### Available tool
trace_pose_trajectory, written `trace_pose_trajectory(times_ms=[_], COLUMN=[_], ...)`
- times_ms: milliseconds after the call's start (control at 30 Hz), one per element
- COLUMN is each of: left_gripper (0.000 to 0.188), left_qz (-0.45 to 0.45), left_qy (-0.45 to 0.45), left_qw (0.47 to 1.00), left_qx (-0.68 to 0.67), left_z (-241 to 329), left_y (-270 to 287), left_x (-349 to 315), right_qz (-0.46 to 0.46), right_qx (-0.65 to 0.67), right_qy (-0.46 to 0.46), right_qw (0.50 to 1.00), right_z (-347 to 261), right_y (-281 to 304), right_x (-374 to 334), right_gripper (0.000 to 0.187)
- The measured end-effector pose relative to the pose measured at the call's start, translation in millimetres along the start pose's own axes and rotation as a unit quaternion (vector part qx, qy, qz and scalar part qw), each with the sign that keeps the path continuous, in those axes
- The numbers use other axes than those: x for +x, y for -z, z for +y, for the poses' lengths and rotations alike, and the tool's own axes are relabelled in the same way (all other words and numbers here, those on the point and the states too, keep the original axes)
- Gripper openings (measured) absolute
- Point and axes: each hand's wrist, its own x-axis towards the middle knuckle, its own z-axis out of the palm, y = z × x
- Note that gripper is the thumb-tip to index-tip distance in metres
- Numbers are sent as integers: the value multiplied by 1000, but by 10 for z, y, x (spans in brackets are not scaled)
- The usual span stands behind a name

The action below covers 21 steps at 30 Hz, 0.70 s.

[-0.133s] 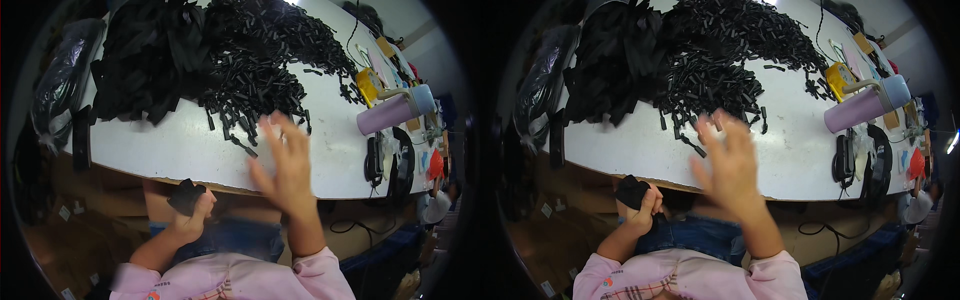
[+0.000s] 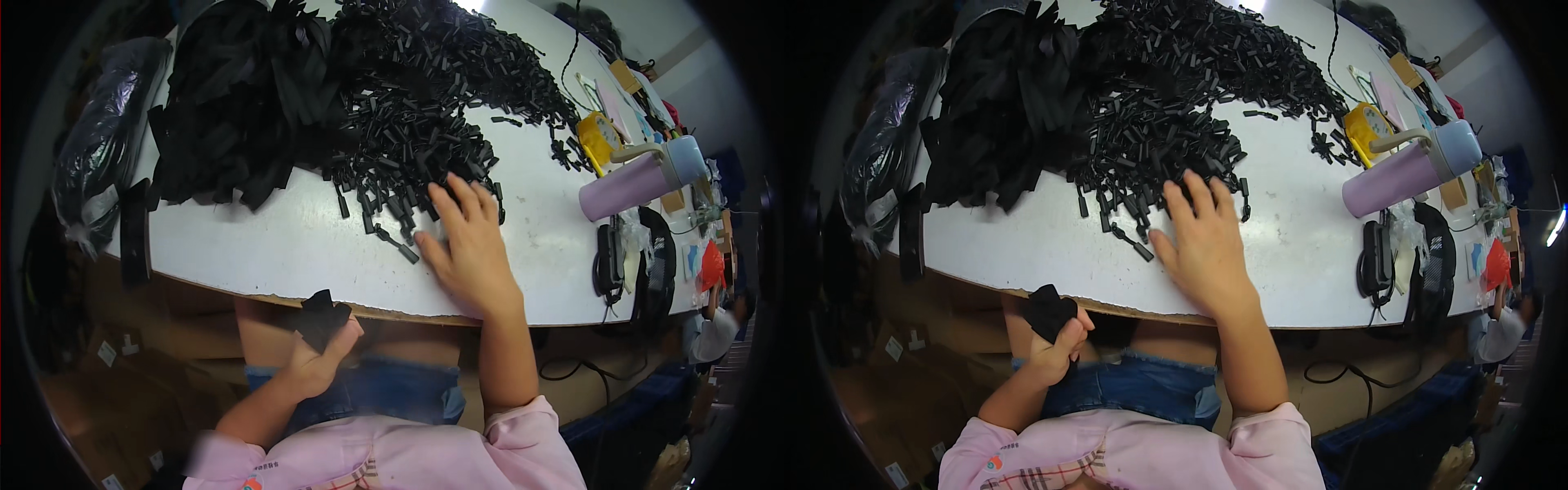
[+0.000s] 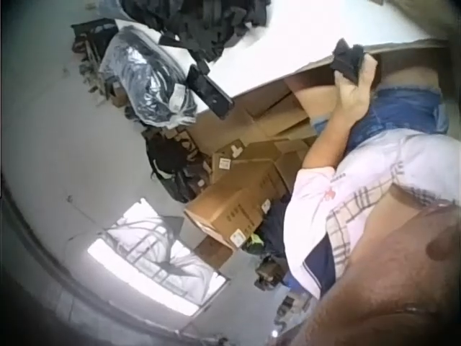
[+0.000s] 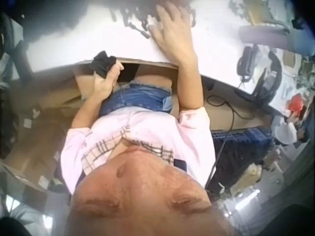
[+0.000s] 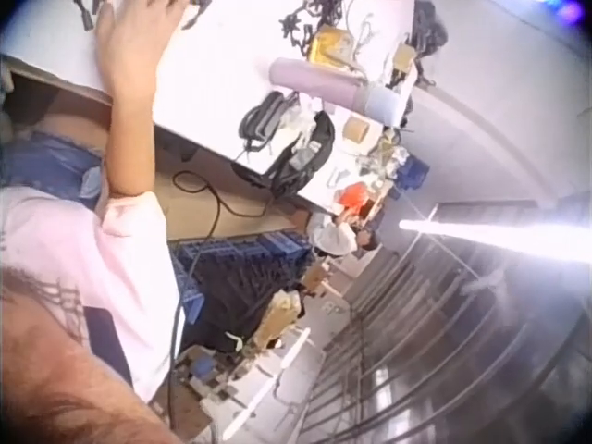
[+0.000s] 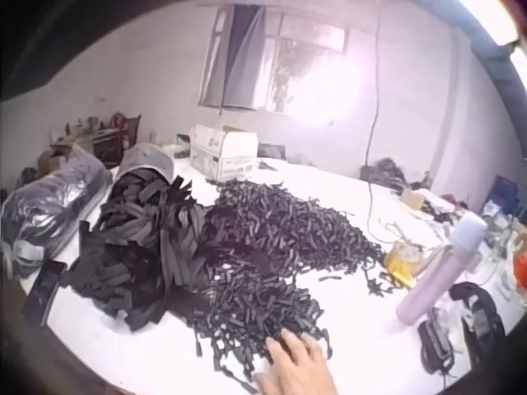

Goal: The person is assembling small plastic components onto black fabric strips at a workstation.

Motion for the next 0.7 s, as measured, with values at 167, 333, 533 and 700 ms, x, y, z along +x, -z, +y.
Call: trace_pose_trajectory(times_ms=[167,333,533,700], left_gripper=[44,40,14,8], left_qz=[-114,-105,20,11], left_qy=[-12,67,-160,-164], left_qw=[977,972,984,984], left_qx=[-179,-200,74,70], left_z=[-97,-48,-91,-47], left_y=[22,-33,-212,-238], left_x=[68,57,60,2], right_qz=[-84,-61,7,6], right_qx=[75,65,412,521], right_qy=[53,86,-3,-87], right_qw=[992,992,911,849], right_z=[-64,-34,-463,-503], right_y=[32,99,45,-90], right_x=[-188,-402,-722,-855], right_gripper=[42,37,25,11])
